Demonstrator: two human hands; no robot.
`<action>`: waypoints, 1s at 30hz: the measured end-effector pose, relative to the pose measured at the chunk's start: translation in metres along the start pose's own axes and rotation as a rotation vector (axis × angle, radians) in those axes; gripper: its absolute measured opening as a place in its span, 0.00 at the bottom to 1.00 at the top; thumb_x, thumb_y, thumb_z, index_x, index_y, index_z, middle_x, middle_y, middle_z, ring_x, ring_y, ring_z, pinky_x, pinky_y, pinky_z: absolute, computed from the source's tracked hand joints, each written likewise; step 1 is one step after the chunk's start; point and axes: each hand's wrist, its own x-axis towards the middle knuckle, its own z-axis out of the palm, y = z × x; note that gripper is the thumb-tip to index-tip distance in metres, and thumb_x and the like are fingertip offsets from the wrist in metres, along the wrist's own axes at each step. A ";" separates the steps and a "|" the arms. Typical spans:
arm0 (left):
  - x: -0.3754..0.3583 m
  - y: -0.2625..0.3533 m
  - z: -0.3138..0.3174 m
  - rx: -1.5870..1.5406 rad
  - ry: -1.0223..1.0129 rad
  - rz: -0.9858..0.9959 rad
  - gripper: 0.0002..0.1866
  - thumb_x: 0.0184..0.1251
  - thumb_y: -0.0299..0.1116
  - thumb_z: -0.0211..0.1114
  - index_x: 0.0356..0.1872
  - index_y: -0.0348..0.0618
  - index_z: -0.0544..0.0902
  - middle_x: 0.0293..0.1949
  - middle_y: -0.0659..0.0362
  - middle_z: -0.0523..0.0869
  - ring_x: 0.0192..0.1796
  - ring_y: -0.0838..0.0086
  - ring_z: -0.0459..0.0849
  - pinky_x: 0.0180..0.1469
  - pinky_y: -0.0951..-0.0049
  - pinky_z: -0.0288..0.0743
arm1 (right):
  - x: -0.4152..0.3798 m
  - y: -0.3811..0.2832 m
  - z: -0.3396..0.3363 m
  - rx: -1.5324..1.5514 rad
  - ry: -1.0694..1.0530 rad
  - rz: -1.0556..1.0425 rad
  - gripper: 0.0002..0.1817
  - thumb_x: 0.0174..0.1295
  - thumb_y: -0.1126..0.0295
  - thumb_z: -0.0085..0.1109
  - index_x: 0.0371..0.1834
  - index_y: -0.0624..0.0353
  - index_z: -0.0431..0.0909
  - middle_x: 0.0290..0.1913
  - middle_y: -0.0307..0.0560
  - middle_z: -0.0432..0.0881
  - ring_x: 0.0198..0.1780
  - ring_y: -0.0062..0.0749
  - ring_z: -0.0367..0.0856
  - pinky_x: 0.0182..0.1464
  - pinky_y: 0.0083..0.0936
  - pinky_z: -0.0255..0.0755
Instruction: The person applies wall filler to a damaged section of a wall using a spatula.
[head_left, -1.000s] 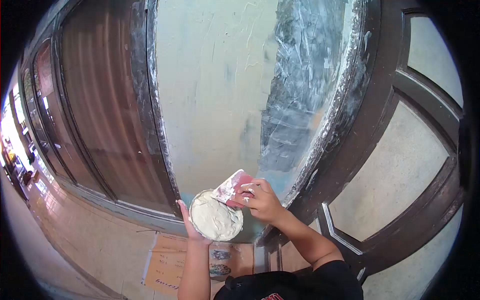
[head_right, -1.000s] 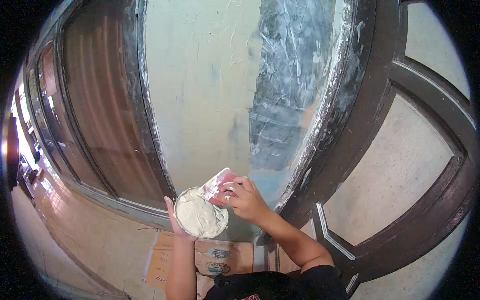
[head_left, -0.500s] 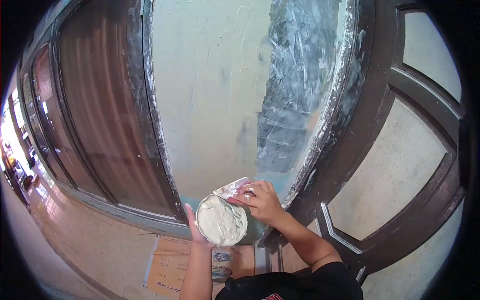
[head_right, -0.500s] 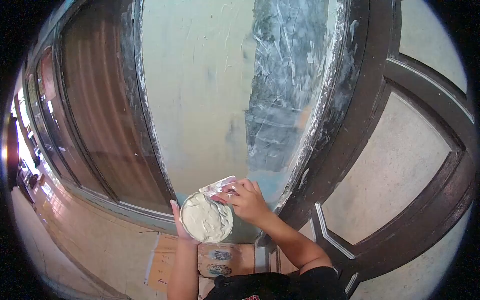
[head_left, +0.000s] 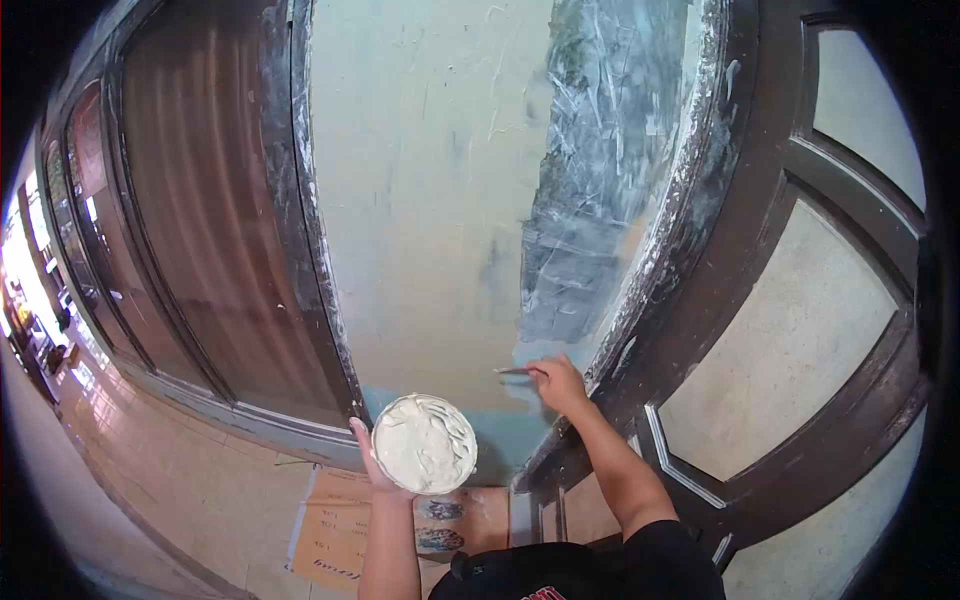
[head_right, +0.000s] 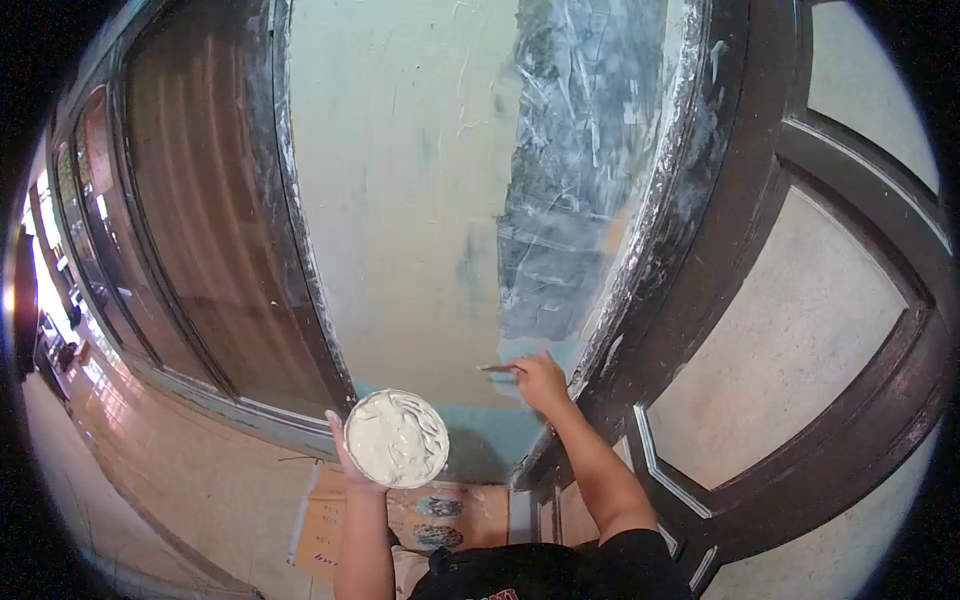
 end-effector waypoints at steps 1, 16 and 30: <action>-0.002 0.001 -0.001 -0.002 0.002 0.005 0.50 0.73 0.77 0.41 0.68 0.35 0.76 0.64 0.45 0.82 0.62 0.51 0.83 0.65 0.50 0.79 | -0.007 0.011 0.011 -0.069 -0.071 0.079 0.08 0.65 0.71 0.64 0.45 0.51 0.89 0.47 0.42 0.89 0.51 0.48 0.81 0.53 0.42 0.77; -0.009 0.003 -0.022 -0.021 -0.006 0.071 0.48 0.74 0.75 0.41 0.69 0.35 0.75 0.65 0.46 0.81 0.64 0.51 0.81 0.68 0.49 0.76 | -0.015 0.055 0.060 -0.217 0.000 0.090 0.08 0.65 0.69 0.63 0.45 0.48 0.87 0.43 0.39 0.87 0.50 0.51 0.79 0.49 0.48 0.77; -0.009 0.001 -0.021 -0.017 0.069 0.066 0.51 0.72 0.78 0.41 0.69 0.35 0.75 0.64 0.45 0.82 0.64 0.51 0.81 0.67 0.49 0.77 | -0.008 0.048 0.068 -0.289 -0.057 0.068 0.12 0.55 0.73 0.67 0.43 0.49 0.86 0.45 0.41 0.86 0.51 0.51 0.78 0.48 0.47 0.77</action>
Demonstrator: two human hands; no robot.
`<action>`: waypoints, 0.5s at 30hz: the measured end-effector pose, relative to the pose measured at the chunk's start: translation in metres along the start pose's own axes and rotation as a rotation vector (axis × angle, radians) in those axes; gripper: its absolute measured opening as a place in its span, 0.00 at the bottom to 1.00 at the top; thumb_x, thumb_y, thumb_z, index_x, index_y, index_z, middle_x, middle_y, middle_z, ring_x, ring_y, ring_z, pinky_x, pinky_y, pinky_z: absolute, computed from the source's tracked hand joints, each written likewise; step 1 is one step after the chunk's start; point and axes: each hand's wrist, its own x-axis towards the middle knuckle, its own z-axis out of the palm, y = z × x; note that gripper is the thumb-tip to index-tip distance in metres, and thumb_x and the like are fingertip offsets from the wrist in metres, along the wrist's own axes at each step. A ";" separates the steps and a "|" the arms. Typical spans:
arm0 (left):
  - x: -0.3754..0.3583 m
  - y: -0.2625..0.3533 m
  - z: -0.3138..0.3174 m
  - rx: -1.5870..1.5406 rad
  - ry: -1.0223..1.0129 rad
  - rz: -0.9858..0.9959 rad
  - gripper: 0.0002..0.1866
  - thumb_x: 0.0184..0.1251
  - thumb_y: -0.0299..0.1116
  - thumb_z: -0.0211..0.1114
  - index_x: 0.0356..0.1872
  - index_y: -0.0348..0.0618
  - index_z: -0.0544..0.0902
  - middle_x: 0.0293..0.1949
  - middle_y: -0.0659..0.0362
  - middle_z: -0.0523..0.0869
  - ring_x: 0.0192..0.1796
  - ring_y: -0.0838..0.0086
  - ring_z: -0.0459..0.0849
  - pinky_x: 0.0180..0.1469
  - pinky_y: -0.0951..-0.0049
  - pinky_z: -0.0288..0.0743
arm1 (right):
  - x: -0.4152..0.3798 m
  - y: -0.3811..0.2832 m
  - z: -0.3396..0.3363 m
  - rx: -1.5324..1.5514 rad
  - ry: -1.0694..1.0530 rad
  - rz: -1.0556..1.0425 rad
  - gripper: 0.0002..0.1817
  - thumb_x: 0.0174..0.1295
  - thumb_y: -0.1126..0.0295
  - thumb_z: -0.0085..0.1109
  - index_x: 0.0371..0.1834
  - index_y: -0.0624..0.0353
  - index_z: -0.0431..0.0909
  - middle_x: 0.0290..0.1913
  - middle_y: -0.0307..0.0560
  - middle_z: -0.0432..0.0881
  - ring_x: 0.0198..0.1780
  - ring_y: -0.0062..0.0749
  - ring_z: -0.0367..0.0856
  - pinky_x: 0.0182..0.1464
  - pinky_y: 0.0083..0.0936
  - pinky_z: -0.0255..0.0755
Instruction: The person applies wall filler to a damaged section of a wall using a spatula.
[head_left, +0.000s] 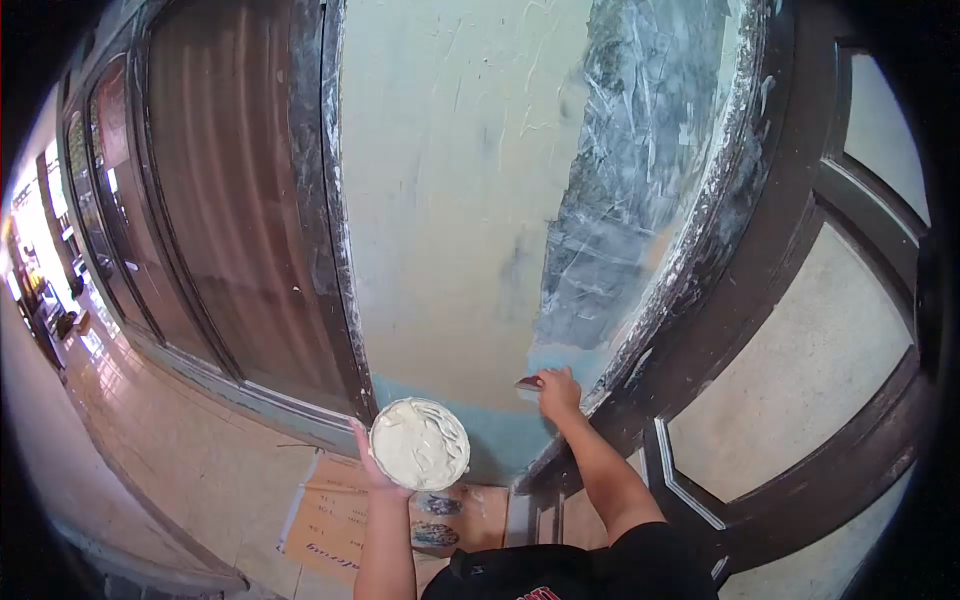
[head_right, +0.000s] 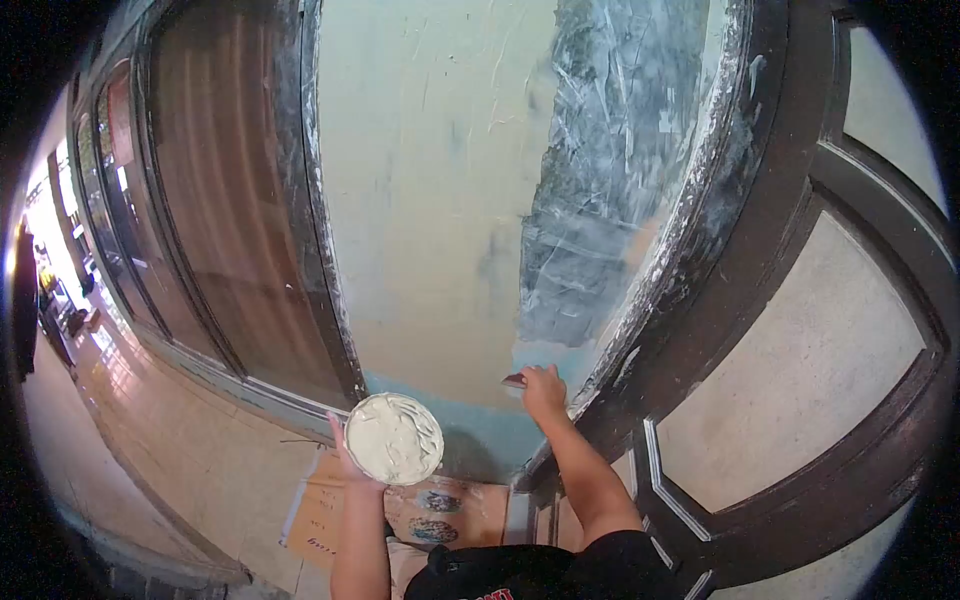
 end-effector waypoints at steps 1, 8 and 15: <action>0.001 0.000 0.000 0.002 -0.003 0.001 0.51 0.72 0.78 0.41 0.69 0.35 0.75 0.64 0.45 0.82 0.64 0.51 0.81 0.67 0.49 0.77 | 0.003 0.000 0.002 -0.019 0.020 -0.004 0.10 0.58 0.73 0.65 0.43 0.50 0.86 0.43 0.42 0.86 0.50 0.51 0.78 0.47 0.47 0.76; 0.000 -0.004 0.001 0.032 -0.001 -0.007 0.49 0.73 0.77 0.42 0.69 0.38 0.75 0.66 0.47 0.80 0.66 0.51 0.80 0.68 0.48 0.75 | -0.003 -0.009 -0.009 0.066 0.171 0.041 0.08 0.61 0.73 0.63 0.41 0.50 0.85 0.42 0.42 0.86 0.49 0.52 0.78 0.46 0.49 0.76; 0.006 -0.001 -0.008 0.011 -0.040 -0.030 0.53 0.71 0.79 0.40 0.71 0.36 0.73 0.67 0.45 0.79 0.66 0.50 0.80 0.69 0.48 0.75 | 0.007 -0.009 -0.002 0.008 0.096 0.041 0.07 0.61 0.72 0.64 0.42 0.49 0.86 0.42 0.42 0.87 0.49 0.50 0.79 0.47 0.47 0.77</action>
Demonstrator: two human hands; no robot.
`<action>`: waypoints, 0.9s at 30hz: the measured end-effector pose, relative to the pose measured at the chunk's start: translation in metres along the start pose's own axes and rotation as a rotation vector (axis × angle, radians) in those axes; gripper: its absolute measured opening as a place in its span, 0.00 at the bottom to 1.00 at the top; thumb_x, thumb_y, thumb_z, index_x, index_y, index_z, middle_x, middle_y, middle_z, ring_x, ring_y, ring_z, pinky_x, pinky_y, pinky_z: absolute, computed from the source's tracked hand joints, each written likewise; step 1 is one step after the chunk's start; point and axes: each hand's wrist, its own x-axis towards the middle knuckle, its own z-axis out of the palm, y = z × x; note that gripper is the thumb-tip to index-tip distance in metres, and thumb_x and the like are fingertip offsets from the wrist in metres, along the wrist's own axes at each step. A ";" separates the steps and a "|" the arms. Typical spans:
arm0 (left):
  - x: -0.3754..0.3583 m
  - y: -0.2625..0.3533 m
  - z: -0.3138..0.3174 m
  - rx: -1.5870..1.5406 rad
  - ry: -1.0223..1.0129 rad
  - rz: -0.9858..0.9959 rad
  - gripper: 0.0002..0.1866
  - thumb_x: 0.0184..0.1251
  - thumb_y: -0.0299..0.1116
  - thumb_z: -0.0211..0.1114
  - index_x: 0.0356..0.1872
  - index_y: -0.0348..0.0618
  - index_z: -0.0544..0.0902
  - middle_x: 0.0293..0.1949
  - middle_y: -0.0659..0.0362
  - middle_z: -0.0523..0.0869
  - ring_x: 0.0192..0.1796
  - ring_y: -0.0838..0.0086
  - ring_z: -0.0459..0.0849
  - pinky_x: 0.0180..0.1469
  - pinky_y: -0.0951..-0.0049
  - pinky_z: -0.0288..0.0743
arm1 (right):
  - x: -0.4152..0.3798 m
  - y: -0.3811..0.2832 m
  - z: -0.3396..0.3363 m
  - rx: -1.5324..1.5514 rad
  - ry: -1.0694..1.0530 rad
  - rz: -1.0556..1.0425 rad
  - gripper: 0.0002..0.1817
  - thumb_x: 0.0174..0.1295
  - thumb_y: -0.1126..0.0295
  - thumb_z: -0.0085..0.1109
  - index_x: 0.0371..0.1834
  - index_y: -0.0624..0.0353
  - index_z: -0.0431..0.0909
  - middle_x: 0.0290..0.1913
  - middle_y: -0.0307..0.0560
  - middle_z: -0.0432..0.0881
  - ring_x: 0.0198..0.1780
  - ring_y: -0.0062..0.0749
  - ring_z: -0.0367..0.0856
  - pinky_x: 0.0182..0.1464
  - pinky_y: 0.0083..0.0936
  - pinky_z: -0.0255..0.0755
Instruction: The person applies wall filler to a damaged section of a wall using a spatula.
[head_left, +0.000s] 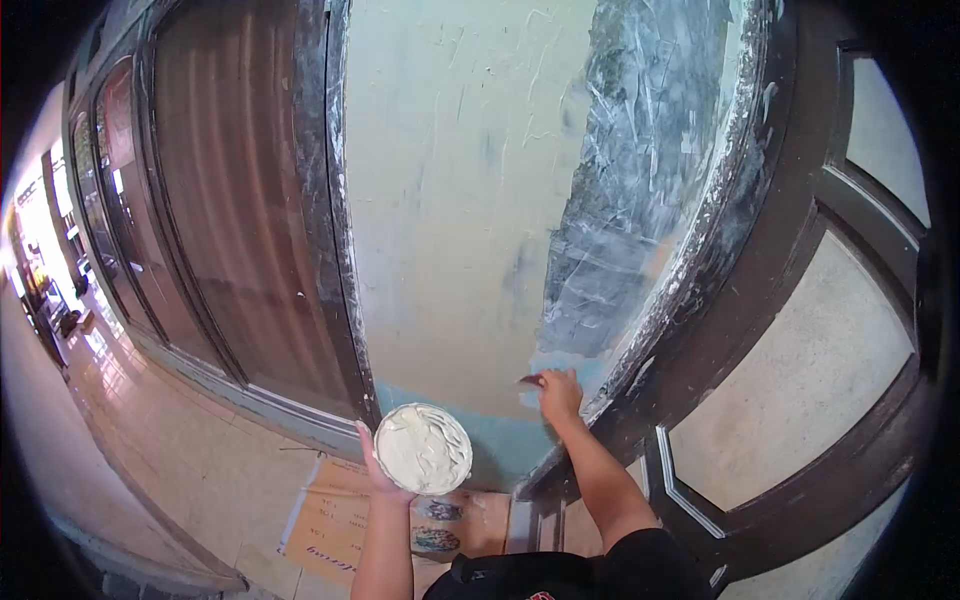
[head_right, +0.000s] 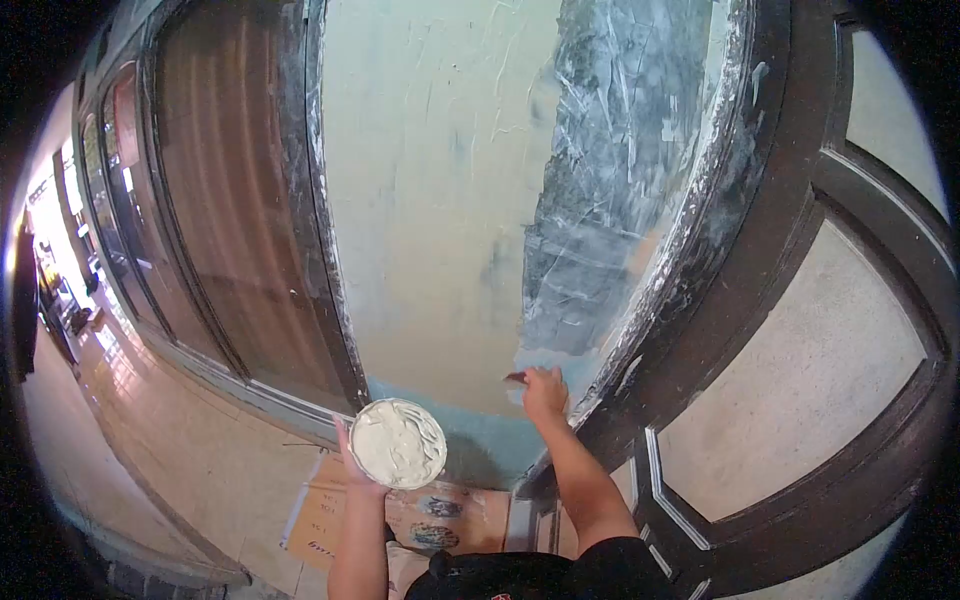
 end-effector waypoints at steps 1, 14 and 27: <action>-0.001 0.001 0.003 0.012 0.017 0.011 0.52 0.71 0.79 0.40 0.71 0.36 0.73 0.67 0.45 0.79 0.66 0.50 0.80 0.69 0.48 0.75 | 0.006 0.001 0.000 0.004 0.069 0.008 0.07 0.61 0.72 0.65 0.42 0.50 0.86 0.41 0.43 0.87 0.48 0.50 0.79 0.47 0.46 0.76; -0.004 0.013 -0.009 0.002 0.037 0.040 0.50 0.72 0.78 0.41 0.69 0.39 0.76 0.65 0.45 0.82 0.63 0.49 0.82 0.67 0.46 0.76 | 0.000 -0.001 0.002 0.025 0.009 -0.001 0.06 0.63 0.70 0.64 0.42 0.51 0.85 0.42 0.42 0.86 0.49 0.53 0.79 0.46 0.51 0.76; -0.006 0.013 -0.011 0.026 0.058 0.048 0.51 0.71 0.79 0.40 0.69 0.39 0.76 0.67 0.46 0.80 0.66 0.48 0.80 0.68 0.45 0.75 | -0.011 0.014 0.018 0.082 0.011 -0.037 0.10 0.60 0.70 0.67 0.45 0.54 0.86 0.43 0.44 0.86 0.49 0.53 0.79 0.50 0.48 0.76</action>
